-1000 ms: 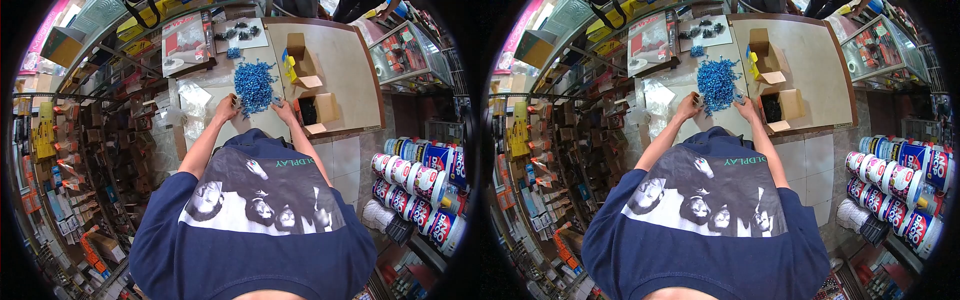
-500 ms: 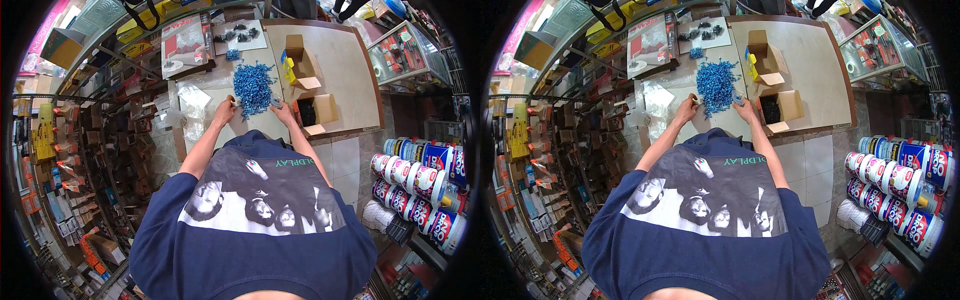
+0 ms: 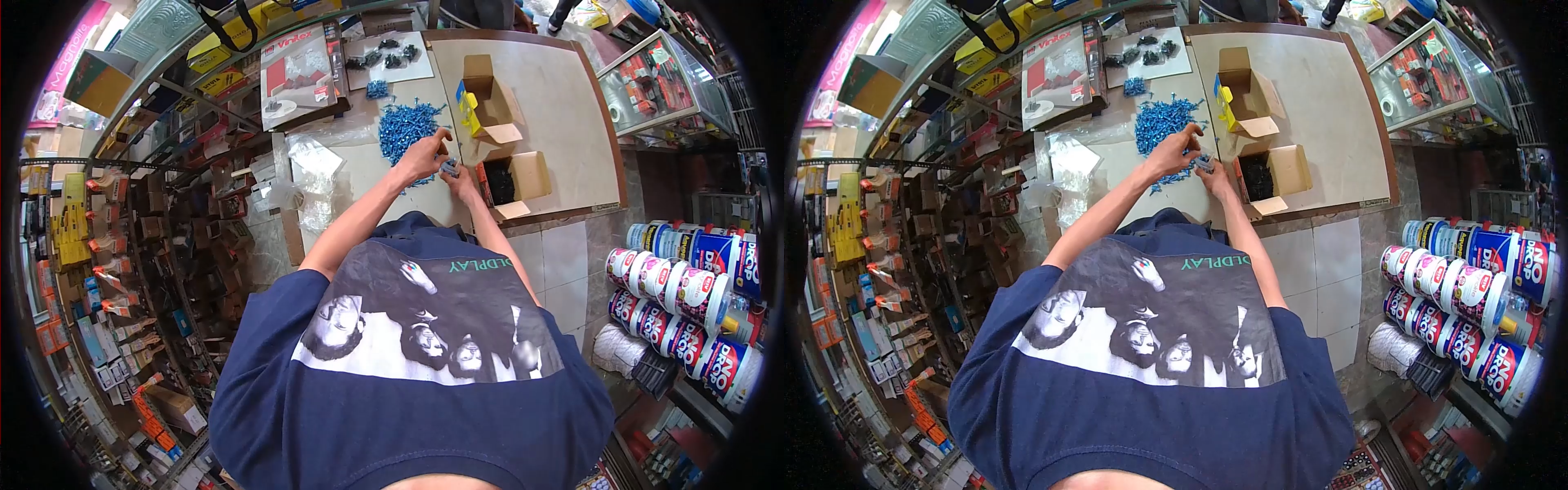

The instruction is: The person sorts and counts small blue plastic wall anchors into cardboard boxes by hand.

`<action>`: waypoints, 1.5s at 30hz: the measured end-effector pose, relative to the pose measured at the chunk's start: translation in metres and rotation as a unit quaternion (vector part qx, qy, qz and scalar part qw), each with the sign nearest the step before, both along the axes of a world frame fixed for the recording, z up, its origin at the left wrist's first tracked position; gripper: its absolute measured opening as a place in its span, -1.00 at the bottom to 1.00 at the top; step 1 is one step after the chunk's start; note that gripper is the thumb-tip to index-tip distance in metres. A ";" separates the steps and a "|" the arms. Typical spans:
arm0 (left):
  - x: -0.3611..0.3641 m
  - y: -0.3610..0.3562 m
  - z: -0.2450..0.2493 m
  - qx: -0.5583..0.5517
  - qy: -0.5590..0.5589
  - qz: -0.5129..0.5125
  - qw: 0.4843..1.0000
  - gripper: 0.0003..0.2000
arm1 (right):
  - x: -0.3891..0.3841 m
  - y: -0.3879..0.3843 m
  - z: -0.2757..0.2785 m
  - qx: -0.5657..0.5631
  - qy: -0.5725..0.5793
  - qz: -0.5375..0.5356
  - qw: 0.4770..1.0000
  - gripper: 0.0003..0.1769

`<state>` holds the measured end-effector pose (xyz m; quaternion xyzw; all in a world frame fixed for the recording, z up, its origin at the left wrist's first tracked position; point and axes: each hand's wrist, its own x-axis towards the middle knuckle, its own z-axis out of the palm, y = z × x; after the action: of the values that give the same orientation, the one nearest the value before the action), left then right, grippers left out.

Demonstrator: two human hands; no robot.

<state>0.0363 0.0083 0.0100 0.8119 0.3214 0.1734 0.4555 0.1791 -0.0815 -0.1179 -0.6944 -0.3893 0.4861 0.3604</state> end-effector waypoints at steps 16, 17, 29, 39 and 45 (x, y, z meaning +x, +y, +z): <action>-0.111 -0.025 -0.080 -0.032 0.139 0.095 0.985 -0.47 | -0.006 -0.002 0.028 -0.028 -0.026 -0.006 0.999 -0.57; -0.110 -0.028 -0.081 -0.041 0.142 0.118 0.982 -0.50 | -0.007 -0.002 0.031 -0.041 -0.036 -0.010 0.998 -0.56; -0.118 -0.025 -0.084 -0.078 0.087 0.156 0.981 -0.62 | -0.004 0.000 0.021 -0.035 -0.041 0.005 0.999 -0.52; -0.133 -0.025 -0.094 -0.119 0.007 0.212 0.970 -0.65 | -0.010 -0.003 0.046 -0.026 -0.042 -0.013 0.999 -0.57; -0.079 -0.004 -0.029 -0.081 -0.031 0.181 0.980 -0.68 | -0.001 0.002 0.009 -0.039 -0.017 0.010 0.999 -0.48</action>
<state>-0.0428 0.0044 -0.0188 0.6950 0.4620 0.2512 0.4903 0.1780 -0.0792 -0.1093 -0.7124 -0.3827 0.4927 0.3214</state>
